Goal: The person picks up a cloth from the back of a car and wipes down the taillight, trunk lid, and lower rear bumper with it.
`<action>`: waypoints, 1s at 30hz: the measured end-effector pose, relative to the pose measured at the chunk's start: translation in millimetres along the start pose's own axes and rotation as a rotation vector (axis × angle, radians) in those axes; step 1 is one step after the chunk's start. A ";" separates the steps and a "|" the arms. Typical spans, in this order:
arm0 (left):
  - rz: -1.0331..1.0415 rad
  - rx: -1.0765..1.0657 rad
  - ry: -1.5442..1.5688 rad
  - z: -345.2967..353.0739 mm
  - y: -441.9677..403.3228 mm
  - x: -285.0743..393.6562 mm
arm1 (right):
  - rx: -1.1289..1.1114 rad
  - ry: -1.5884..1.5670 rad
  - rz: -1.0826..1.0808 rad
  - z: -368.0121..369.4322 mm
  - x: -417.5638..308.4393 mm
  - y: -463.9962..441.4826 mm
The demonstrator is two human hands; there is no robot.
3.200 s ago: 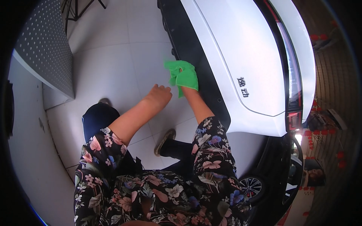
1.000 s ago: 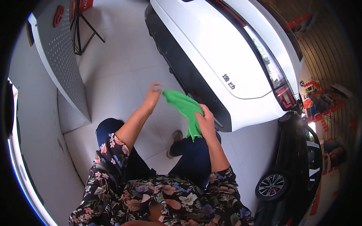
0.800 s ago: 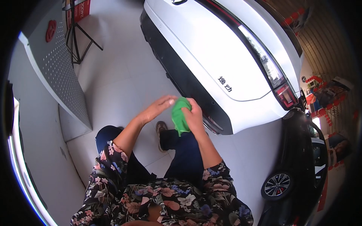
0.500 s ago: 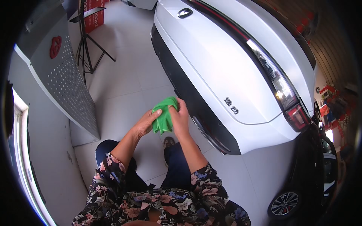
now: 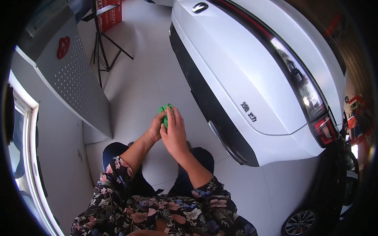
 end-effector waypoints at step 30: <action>0.040 0.317 -0.117 -69.2 -252.8 19.7 | -1.074 -0.360 -0.057 -68.0 26.5 48.9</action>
Point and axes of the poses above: each hand's wrist, its own y-axis away from the middle knuckle, its own z-axis out of the palm, x = y × z, the point moved 2 cm from there along -y, towards the middle knuckle, and after that the axes turned 6 degrees about -y, right-handed, at the moved point
